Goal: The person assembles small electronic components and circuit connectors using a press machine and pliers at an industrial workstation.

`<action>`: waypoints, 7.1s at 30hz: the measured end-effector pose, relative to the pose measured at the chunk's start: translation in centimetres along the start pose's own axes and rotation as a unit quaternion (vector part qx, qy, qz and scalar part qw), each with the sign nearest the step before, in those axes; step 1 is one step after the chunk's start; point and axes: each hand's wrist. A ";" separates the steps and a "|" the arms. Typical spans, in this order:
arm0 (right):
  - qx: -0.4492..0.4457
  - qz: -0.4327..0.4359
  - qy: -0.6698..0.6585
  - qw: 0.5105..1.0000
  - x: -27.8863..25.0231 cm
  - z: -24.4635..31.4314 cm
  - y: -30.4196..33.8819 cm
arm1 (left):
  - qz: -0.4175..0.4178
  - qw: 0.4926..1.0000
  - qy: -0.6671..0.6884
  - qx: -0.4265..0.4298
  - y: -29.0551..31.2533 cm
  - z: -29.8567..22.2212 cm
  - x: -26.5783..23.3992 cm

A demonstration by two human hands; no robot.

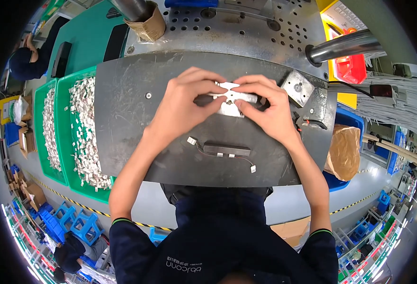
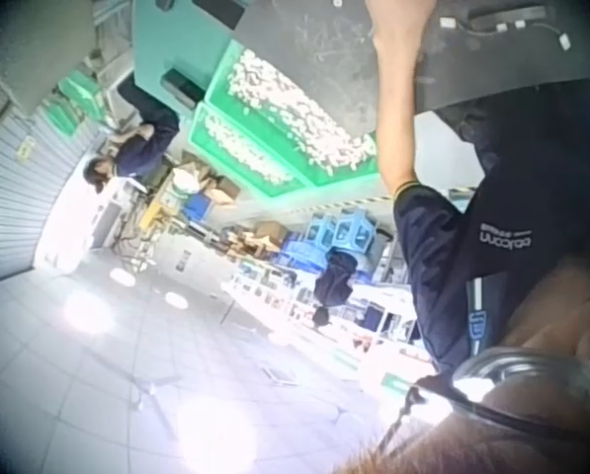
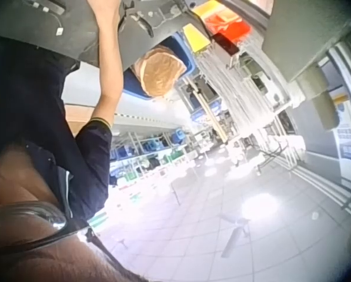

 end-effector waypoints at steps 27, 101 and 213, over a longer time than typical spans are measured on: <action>-0.151 0.016 0.113 0.982 1.0 0.5 0.3 | 0.072 0.988 0.122 -0.069 0.1 0.8 -1.2; -0.002 0.004 0.019 1.000 0.4 0.7 0.5 | -0.014 0.986 -0.089 0.142 2.2 -0.3 2.2; 0.333 -0.499 -0.220 0.769 -12.5 -2.6 19.9 | 0.034 0.997 -0.005 -0.072 7.5 -14.8 2.8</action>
Point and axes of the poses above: each hand's wrist, its own y-axis away from the middle knuckle, its own x-axis out of the palm, z = x × y, and after that the axes turned 3 degrees about x, right-handed
